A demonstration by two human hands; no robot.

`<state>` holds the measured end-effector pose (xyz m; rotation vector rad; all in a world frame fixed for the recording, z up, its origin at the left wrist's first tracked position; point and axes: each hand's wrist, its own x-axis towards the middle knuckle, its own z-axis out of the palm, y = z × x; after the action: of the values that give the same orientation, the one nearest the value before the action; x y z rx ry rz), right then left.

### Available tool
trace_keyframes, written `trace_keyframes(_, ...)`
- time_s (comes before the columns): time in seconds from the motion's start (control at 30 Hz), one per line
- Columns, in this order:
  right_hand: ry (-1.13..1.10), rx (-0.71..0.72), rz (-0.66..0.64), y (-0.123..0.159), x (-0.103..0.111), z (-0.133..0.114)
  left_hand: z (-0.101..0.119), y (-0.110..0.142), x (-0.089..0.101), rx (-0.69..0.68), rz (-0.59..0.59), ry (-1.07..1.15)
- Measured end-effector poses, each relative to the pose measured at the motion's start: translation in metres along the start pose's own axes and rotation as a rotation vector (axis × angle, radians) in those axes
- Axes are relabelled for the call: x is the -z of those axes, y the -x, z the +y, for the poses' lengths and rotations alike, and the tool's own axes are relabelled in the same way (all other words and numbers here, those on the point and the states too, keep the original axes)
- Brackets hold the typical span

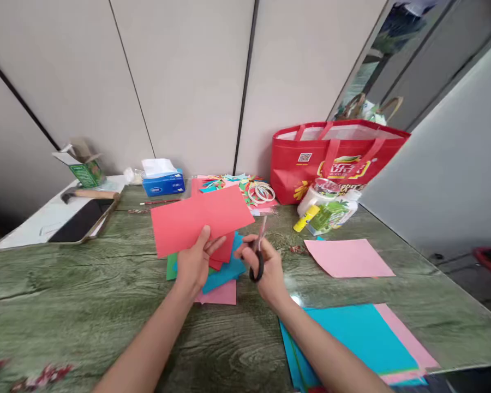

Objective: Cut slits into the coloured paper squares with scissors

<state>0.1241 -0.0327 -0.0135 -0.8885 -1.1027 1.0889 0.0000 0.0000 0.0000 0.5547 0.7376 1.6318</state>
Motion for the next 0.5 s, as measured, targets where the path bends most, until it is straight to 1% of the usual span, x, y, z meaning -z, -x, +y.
trace_keyframes(0.03,-0.011,-0.043,-0.109,0.003,-0.002,-0.001,0.0,-0.002,-0.008,-0.008,-0.017,0.006)
trace_keyframes(0.1,-0.03,-0.112,-0.276,0.009,-0.006,-0.001,0.0,-0.004,-0.022,-0.028,-0.036,0.0)
trace_keyframes(0.17,-0.059,-0.156,-0.357,0.012,-0.009,0.001,-0.002,-0.005,-0.031,-0.031,-0.021,-0.011)
trace_keyframes(0.23,-0.078,-0.173,-0.37,0.013,-0.011,0.004,-0.004,-0.006,-0.035,-0.045,0.009,-0.044)
trace_keyframes(0.33,-0.063,-0.176,-0.338,0.012,-0.012,0.009,-0.008,-0.005,-0.032,-0.074,0.033,-0.117)
trace_keyframes(0.43,-0.061,-0.194,-0.329,0.011,-0.012,0.012,-0.009,-0.005,-0.026,-0.037,0.045,-0.194)
trace_keyframes(0.5,-0.089,-0.215,-0.33,0.011,-0.011,0.013,-0.009,-0.004,-0.026,-0.002,0.076,-0.241)
